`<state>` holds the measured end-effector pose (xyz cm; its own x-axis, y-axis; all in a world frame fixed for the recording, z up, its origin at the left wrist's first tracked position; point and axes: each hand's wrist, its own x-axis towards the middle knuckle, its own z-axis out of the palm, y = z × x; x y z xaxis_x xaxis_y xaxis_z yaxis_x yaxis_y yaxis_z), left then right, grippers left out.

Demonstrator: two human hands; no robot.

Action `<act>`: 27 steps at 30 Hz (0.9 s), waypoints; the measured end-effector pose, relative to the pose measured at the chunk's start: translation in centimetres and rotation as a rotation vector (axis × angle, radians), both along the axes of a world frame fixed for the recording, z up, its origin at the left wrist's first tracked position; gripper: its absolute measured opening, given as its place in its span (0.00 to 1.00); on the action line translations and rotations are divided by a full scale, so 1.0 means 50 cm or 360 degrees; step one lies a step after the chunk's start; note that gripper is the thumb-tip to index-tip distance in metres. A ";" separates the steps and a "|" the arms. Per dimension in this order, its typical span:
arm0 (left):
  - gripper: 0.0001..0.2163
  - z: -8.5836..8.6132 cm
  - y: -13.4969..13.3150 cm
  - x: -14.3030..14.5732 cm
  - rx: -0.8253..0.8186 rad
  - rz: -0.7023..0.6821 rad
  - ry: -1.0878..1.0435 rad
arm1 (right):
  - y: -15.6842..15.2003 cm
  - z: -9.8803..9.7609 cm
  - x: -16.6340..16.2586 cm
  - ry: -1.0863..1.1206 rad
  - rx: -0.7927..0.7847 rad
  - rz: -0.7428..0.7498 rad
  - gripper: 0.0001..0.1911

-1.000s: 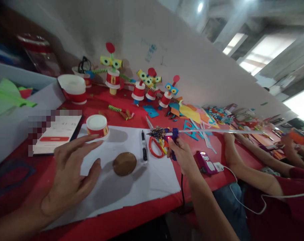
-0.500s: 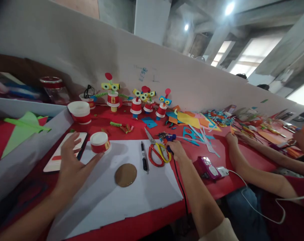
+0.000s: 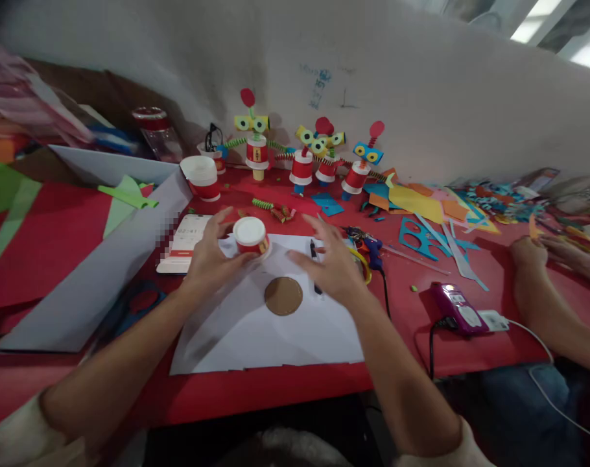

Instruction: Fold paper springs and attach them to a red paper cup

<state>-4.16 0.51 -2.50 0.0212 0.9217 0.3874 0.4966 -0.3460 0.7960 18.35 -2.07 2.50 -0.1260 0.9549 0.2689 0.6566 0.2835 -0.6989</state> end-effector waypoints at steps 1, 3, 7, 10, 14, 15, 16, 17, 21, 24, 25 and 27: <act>0.39 0.005 -0.007 0.003 0.0081 -0.0116 0.0006 | -0.006 0.004 -0.031 0.0000 0.0044 0.0180 0.36; 0.36 0.015 -0.021 0.005 0.0226 -0.0313 0.0006 | -0.015 0.007 -0.074 0.0006 0.0197 0.0316 0.33; 0.32 0.020 -0.026 -0.012 0.0308 -0.0399 -0.0174 | -0.034 -0.004 -0.070 0.0101 0.0254 0.0146 0.25; 0.25 0.010 -0.012 -0.033 0.0204 -0.0050 -0.0252 | -0.059 -0.019 -0.034 0.0126 0.0197 0.0009 0.26; 0.23 0.002 0.004 -0.047 0.0043 0.0245 -0.0356 | -0.098 -0.044 -0.011 0.0012 0.0103 -0.0040 0.25; 0.23 0.002 0.006 -0.048 0.0041 0.0252 -0.0379 | -0.105 -0.049 -0.011 -0.0012 0.0096 -0.0042 0.25; 0.24 0.002 0.007 -0.049 0.0050 0.0249 -0.0392 | -0.110 -0.052 -0.013 -0.0028 0.0092 -0.0038 0.25; 0.24 0.002 0.007 -0.049 0.0064 0.0239 -0.0396 | -0.114 -0.055 -0.016 -0.0040 0.0093 -0.0032 0.26; 0.24 -0.003 0.008 -0.052 0.0100 0.0203 -0.0370 | -0.118 -0.055 -0.028 -0.0134 0.0137 -0.0005 0.25; 0.24 -0.007 0.010 -0.054 0.0105 0.0200 -0.0351 | -0.118 -0.056 -0.032 -0.0153 0.0155 0.0002 0.26; 0.24 -0.007 0.011 -0.055 0.0105 0.0202 -0.0348 | -0.118 -0.057 -0.032 -0.0149 0.0151 0.0003 0.26; 0.24 -0.006 0.011 -0.055 0.0105 0.0207 -0.0344 | -0.118 -0.061 -0.032 -0.0163 0.0151 0.0002 0.26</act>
